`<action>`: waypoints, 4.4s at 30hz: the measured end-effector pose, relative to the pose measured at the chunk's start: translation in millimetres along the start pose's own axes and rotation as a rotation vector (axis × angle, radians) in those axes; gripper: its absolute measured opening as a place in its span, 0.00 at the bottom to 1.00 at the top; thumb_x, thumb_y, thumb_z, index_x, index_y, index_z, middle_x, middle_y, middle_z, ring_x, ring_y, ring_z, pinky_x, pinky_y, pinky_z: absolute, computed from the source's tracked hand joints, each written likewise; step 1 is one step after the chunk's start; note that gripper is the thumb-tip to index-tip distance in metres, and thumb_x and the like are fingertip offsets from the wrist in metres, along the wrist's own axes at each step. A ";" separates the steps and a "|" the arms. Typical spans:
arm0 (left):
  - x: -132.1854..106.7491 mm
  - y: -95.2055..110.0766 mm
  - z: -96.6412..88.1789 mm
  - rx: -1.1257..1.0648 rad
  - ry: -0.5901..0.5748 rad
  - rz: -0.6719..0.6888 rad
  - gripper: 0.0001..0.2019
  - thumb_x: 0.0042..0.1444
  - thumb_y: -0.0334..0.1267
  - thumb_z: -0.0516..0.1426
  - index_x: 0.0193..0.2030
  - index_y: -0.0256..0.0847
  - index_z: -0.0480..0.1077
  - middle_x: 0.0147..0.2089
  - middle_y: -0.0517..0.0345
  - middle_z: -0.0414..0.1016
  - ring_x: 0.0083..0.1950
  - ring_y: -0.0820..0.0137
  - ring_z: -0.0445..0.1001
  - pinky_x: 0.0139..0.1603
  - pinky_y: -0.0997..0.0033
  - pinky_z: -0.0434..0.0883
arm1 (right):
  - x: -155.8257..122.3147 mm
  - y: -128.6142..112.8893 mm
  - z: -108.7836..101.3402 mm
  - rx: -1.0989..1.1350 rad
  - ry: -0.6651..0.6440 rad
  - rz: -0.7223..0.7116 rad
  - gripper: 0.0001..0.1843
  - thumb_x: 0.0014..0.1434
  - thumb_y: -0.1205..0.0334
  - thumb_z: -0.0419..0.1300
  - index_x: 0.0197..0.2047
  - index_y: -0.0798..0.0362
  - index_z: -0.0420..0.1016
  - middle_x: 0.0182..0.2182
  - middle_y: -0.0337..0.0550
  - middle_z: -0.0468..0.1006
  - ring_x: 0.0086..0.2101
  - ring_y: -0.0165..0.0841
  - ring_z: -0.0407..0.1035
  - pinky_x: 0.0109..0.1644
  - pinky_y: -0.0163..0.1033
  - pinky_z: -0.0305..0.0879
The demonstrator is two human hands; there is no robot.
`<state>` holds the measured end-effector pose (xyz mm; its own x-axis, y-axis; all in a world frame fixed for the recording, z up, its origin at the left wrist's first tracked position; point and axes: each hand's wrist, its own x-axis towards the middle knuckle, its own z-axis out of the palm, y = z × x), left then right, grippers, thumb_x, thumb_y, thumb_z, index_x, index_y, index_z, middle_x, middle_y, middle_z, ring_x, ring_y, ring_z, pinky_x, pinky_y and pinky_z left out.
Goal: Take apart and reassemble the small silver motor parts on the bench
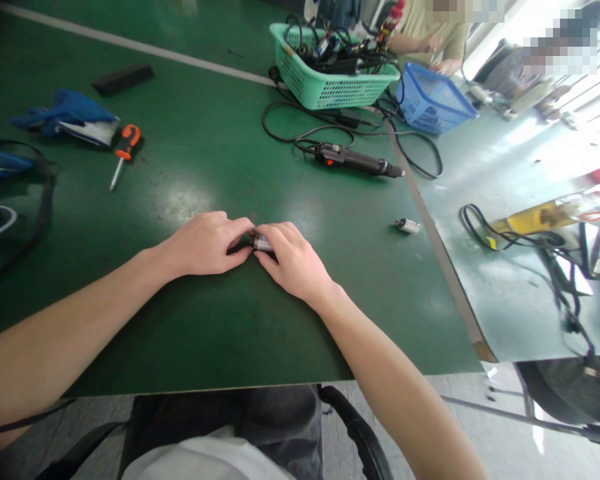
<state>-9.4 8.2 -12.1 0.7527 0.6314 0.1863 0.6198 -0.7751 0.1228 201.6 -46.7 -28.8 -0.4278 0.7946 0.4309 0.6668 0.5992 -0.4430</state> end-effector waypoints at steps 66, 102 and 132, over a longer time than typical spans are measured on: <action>-2.8 -0.1 0.5 0.004 0.058 0.020 0.10 0.64 0.40 0.51 0.39 0.41 0.71 0.30 0.56 0.78 0.30 0.63 0.74 0.31 0.64 0.59 | 2.3 -1.2 2.0 -0.032 0.033 0.002 0.15 0.64 0.63 0.61 0.55 0.51 0.73 0.47 0.48 0.79 0.48 0.42 0.72 0.55 0.48 0.71; -3.0 0.6 -0.6 0.020 0.059 0.017 0.10 0.63 0.40 0.51 0.39 0.41 0.71 0.30 0.56 0.78 0.30 0.63 0.74 0.31 0.64 0.60 | 1.5 -2.9 2.7 -0.024 0.029 0.024 0.17 0.63 0.63 0.59 0.55 0.49 0.73 0.48 0.48 0.79 0.49 0.42 0.72 0.56 0.50 0.71; -3.1 0.5 -1.1 -0.009 0.054 0.015 0.09 0.63 0.40 0.51 0.37 0.42 0.71 0.30 0.56 0.78 0.30 0.64 0.74 0.32 0.65 0.61 | 1.8 -2.3 2.1 -0.023 0.026 0.024 0.17 0.64 0.63 0.59 0.55 0.48 0.73 0.47 0.48 0.78 0.49 0.43 0.72 0.56 0.50 0.71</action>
<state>-11.7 5.8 -11.5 0.7489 0.6174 0.2407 0.6061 -0.7850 0.1279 198.0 -46.5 -28.7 -0.3953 0.8059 0.4408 0.6906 0.5772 -0.4358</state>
